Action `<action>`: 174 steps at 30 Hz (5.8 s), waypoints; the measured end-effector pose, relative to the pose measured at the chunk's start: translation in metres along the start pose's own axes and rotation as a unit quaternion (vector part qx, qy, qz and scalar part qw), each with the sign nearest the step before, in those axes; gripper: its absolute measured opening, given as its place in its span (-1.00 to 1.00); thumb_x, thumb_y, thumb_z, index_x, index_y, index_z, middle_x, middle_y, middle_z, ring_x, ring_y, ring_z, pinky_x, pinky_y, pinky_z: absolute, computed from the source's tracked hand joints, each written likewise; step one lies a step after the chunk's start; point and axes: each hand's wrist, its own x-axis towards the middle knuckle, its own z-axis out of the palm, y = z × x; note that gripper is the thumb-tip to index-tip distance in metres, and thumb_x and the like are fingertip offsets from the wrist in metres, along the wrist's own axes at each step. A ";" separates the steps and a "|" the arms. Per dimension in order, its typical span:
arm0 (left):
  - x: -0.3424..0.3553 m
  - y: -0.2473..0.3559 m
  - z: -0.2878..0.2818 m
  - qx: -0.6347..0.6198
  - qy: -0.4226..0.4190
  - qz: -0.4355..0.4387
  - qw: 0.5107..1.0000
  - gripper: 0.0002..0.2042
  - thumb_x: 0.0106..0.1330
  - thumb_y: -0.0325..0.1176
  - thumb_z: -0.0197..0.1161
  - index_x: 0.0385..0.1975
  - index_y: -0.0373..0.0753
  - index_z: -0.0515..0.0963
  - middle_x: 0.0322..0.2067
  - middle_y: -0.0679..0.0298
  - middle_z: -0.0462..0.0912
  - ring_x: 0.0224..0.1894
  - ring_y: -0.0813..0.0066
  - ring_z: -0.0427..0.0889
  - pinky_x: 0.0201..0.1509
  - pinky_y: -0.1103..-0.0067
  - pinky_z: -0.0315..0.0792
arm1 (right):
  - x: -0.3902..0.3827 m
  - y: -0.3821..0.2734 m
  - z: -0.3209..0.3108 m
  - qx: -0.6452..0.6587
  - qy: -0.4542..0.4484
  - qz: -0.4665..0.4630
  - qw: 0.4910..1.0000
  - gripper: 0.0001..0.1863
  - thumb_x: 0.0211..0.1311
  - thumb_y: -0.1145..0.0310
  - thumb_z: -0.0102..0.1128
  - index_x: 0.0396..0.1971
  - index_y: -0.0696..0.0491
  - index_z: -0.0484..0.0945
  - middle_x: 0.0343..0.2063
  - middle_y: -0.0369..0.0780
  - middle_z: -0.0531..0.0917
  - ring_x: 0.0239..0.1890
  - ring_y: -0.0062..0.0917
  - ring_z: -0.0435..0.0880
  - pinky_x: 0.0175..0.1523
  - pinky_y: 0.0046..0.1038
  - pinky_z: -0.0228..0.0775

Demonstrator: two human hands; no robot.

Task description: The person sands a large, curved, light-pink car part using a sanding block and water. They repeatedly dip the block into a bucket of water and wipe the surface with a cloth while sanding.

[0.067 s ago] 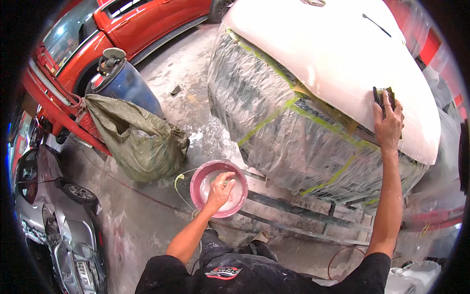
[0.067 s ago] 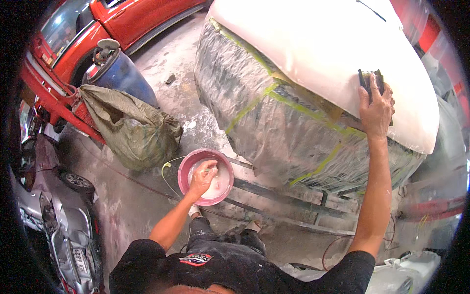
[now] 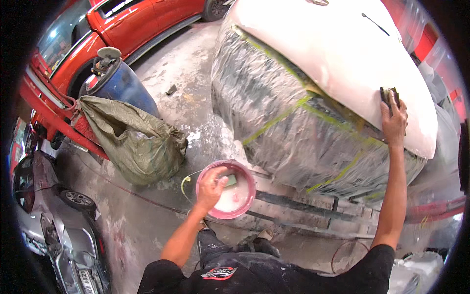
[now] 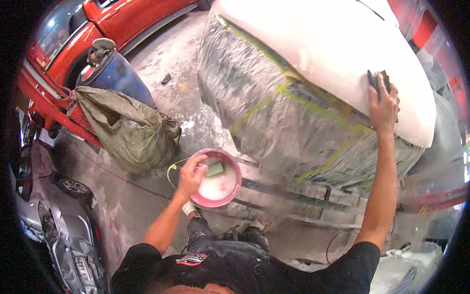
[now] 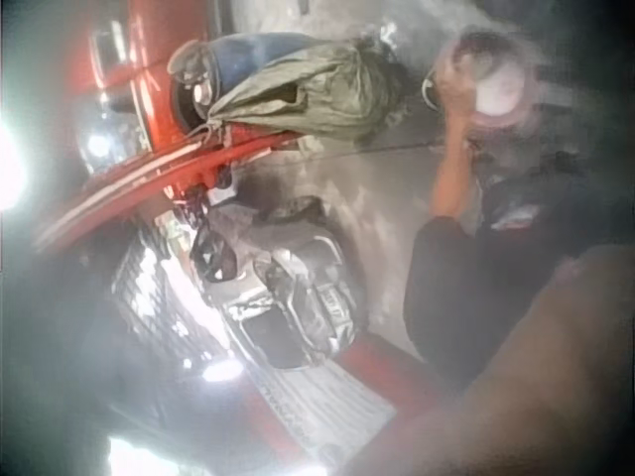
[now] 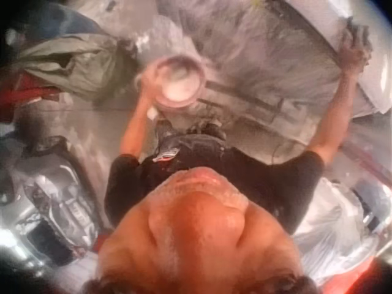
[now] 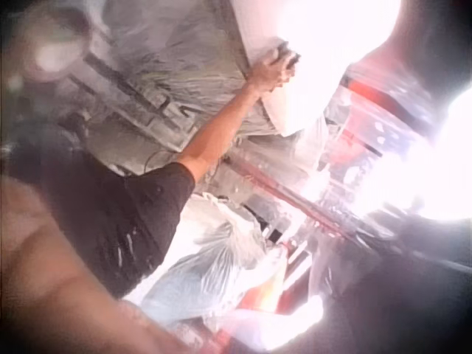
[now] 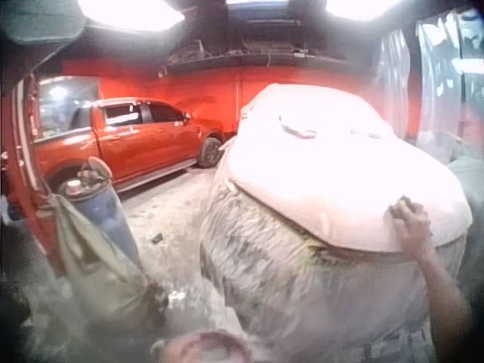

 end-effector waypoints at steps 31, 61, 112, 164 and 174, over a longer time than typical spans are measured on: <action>0.360 -0.001 -0.250 0.104 -0.152 0.354 0.917 -0.69 0.44 -0.25 0.24 0.07 -0.28 0.55 0.07 0.02 0.63 0.14 -0.02 0.56 0.22 0.26 0.42 | 0.079 -0.313 0.075 -0.040 -0.034 0.042 0.998 -0.51 0.27 0.00 0.31 0.20 -0.25 0.63 0.24 -0.04 0.51 0.25 -0.07 0.48 0.34 -0.10 0.30; 0.747 0.170 0.111 0.424 -0.267 0.519 0.693 -0.23 0.48 0.33 -0.31 0.55 -0.05 0.03 0.56 0.14 -0.09 0.60 0.23 -0.10 0.65 0.28 -0.16 | 0.139 -0.363 0.057 0.061 -0.091 0.127 0.986 -0.49 0.16 0.21 0.43 0.14 0.00 0.66 0.24 0.14 0.49 0.29 0.01 0.45 0.37 -0.09 0.24; 0.951 0.081 0.064 0.096 -0.224 0.511 0.824 -0.53 0.59 -0.11 -0.15 0.22 -0.27 0.54 0.28 0.04 0.52 0.39 0.12 0.41 0.47 0.39 0.21 | 0.385 -0.347 0.237 -0.069 -0.187 0.134 0.971 -0.58 0.33 0.02 0.17 0.07 -0.08 0.66 -0.02 0.01 0.65 0.09 -0.05 0.57 0.22 -0.03 0.35; 0.978 0.082 0.064 0.036 -0.315 0.381 0.869 -0.41 0.65 -0.02 -0.27 0.30 -0.44 0.42 0.31 0.02 0.49 0.41 0.25 0.39 0.50 0.46 0.15 | 0.069 -0.345 0.057 -0.168 0.020 0.234 0.958 -0.50 0.14 0.18 0.38 0.12 -0.08 0.65 0.21 0.02 0.50 0.18 -0.09 0.49 0.29 -0.10 0.34; 0.997 0.067 0.064 0.049 -0.316 0.405 0.857 -0.41 0.67 -0.04 -0.34 0.28 -0.42 0.45 0.31 0.03 0.49 0.40 0.25 0.39 0.49 0.44 0.16 | 0.127 -0.326 0.079 -0.079 0.005 0.195 0.978 -0.55 0.23 0.06 0.33 0.10 -0.12 0.67 0.19 -0.02 0.52 0.21 -0.12 0.52 0.34 -0.11 0.29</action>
